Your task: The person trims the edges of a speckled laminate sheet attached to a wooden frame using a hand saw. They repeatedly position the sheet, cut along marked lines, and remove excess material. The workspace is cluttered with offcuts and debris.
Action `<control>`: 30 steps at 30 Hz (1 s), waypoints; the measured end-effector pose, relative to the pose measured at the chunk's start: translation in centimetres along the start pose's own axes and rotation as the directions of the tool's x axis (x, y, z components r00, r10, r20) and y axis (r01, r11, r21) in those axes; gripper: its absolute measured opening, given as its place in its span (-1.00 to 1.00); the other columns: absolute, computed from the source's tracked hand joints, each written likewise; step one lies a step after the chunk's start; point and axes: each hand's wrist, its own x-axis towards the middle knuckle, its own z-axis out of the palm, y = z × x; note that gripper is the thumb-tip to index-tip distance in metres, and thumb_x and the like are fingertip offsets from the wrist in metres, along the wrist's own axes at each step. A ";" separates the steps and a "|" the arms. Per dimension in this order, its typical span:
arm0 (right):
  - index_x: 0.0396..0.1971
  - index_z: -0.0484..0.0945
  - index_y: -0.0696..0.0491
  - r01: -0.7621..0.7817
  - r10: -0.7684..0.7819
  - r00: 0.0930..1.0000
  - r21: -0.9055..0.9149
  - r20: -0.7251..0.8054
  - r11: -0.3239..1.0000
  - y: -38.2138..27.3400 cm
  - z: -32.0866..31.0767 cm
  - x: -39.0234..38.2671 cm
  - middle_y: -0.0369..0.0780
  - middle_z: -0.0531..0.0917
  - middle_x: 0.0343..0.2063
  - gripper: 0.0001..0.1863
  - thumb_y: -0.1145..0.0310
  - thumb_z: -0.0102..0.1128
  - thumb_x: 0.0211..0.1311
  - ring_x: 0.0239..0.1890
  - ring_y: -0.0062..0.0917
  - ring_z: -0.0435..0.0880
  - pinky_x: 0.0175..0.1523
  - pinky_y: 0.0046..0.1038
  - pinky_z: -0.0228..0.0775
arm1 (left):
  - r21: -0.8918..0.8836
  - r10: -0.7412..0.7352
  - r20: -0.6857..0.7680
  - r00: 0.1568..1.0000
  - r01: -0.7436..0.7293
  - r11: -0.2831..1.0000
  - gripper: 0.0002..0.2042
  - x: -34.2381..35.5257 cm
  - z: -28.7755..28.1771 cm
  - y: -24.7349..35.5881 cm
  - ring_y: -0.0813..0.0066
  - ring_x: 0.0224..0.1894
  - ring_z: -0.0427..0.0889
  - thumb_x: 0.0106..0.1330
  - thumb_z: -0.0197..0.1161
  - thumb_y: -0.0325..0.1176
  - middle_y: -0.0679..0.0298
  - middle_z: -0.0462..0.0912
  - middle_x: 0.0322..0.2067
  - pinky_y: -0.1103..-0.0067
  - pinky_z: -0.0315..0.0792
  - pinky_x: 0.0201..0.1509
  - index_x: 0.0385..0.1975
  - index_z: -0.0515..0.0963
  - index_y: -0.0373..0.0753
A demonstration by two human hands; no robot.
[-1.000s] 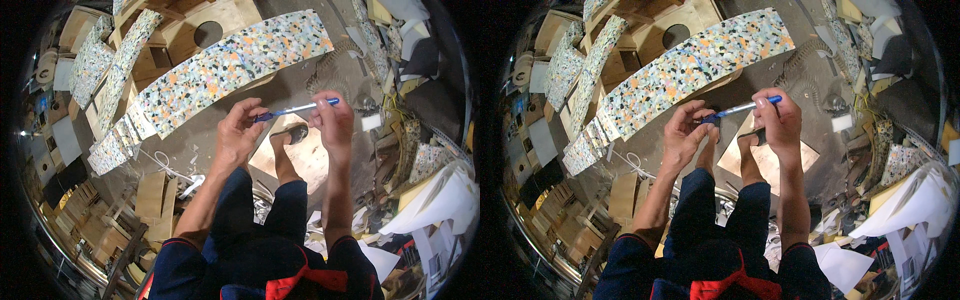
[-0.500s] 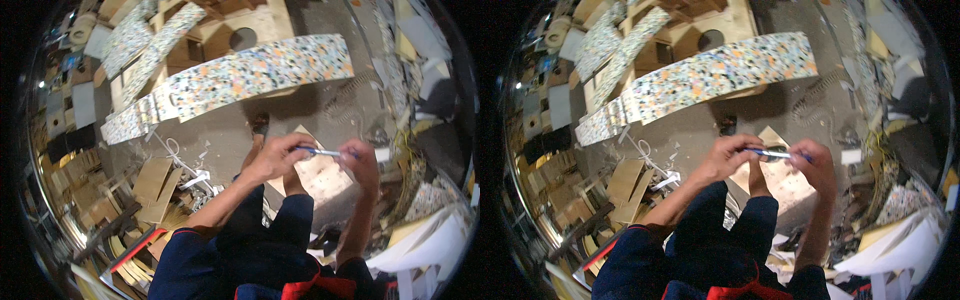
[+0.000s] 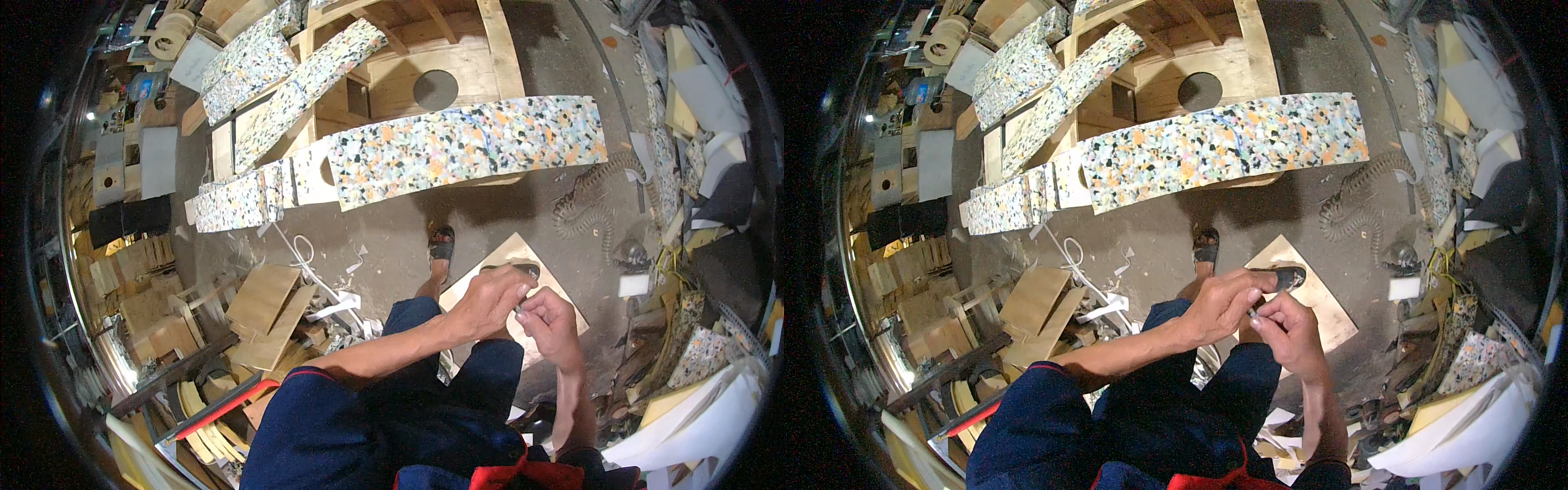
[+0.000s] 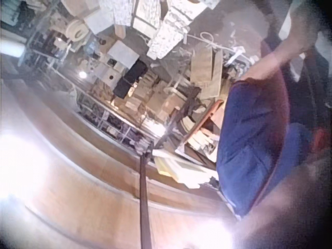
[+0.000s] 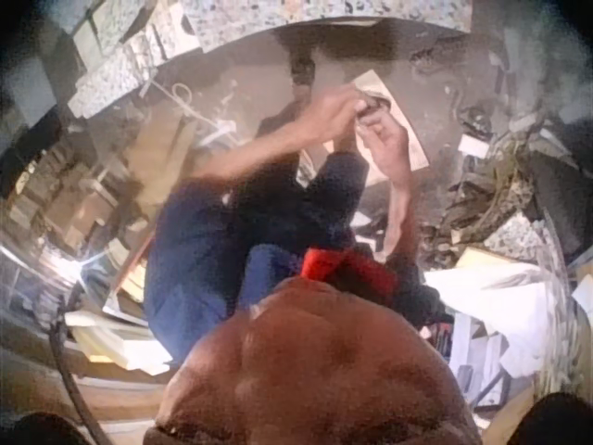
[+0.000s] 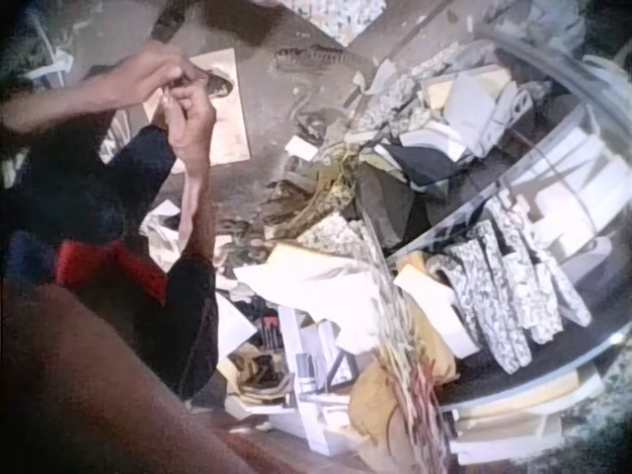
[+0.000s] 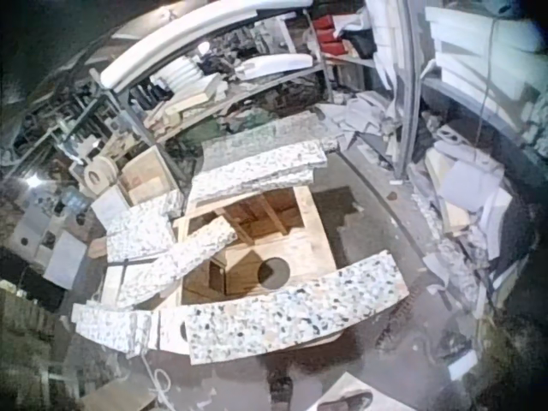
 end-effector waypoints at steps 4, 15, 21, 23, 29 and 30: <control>-0.27 0.50 0.17 -0.001 -0.001 0.999 -0.074 -0.036 0.997 0.7 4.9 1.5 -0.23 0.67 -0.54 -0.91 0.54 0.24 0.30 -0.44 -0.71 0.58 -0.33 -0.55 0.42 | -0.072 -0.051 -0.043 0.998 0.048 0.996 -0.79 -1.5 -4.6 -1.2 0.02 -0.24 0.68 0.49 0.07 -0.38 -0.05 0.65 -0.29 0.32 0.53 -0.13 -0.14 0.59 -0.39; -0.24 0.52 0.13 0.016 -0.128 0.975 -0.520 -0.180 0.854 6.8 14.5 13.8 -0.05 0.66 -0.41 -0.83 0.33 0.14 0.38 -0.34 -0.10 0.67 -0.22 -0.16 0.48 | 0.399 -0.184 -0.388 0.903 0.345 0.850 -0.61 -1.8 -20.8 -10.0 0.27 0.09 0.59 0.41 0.25 -0.27 0.03 0.60 0.08 0.40 0.44 0.19 0.16 0.51 -0.32; -0.18 0.52 0.14 -0.129 -0.180 0.886 -0.599 -0.427 0.790 15.5 8.7 16.0 0.07 0.67 -0.36 -0.83 0.45 0.11 0.25 -0.22 0.04 0.69 -0.18 0.00 0.50 | 0.341 -0.202 -0.517 0.832 0.417 0.842 -0.59 2.6 -27.6 -14.4 0.28 0.03 0.57 0.49 0.19 -0.28 0.00 0.58 0.07 0.42 0.46 0.13 0.21 0.44 -0.42; -0.17 0.52 0.16 -0.173 -0.164 0.865 -0.588 -0.474 0.790 18.4 7.2 14.8 0.08 0.68 -0.36 -0.80 0.47 0.11 0.20 -0.21 0.05 0.70 -0.16 0.03 0.51 | 0.416 -0.186 -0.424 0.886 0.373 0.829 -0.60 3.1 -26.8 -14.9 0.27 0.04 0.57 0.51 0.17 -0.28 -0.01 0.57 0.08 0.42 0.45 0.14 0.20 0.44 -0.42; -0.22 0.61 0.17 -0.486 0.103 0.622 -0.279 -0.776 0.828 29.9 3.0 7.9 0.09 0.70 -0.35 -0.75 0.43 0.20 0.07 -0.21 -0.01 0.73 -0.12 -0.11 0.60 | 0.471 -0.280 0.031 0.960 0.233 0.851 -0.68 2.4 -17.2 -16.5 0.36 -0.01 0.57 0.52 0.13 -0.35 0.06 0.59 0.02 0.48 0.46 0.12 0.14 0.46 -0.43; -0.23 0.63 0.17 -0.564 0.173 0.549 -0.210 -0.818 0.798 32.2 2.4 6.6 0.09 0.70 -0.35 -0.74 0.41 0.22 0.06 -0.20 -0.02 0.74 -0.11 -0.14 0.61 | 0.445 -0.270 0.122 0.955 0.191 0.875 -0.68 1.8 -15.0 -16.8 0.38 -0.02 0.57 0.52 0.14 -0.35 0.07 0.59 0.01 0.48 0.46 0.11 0.13 0.46 -0.44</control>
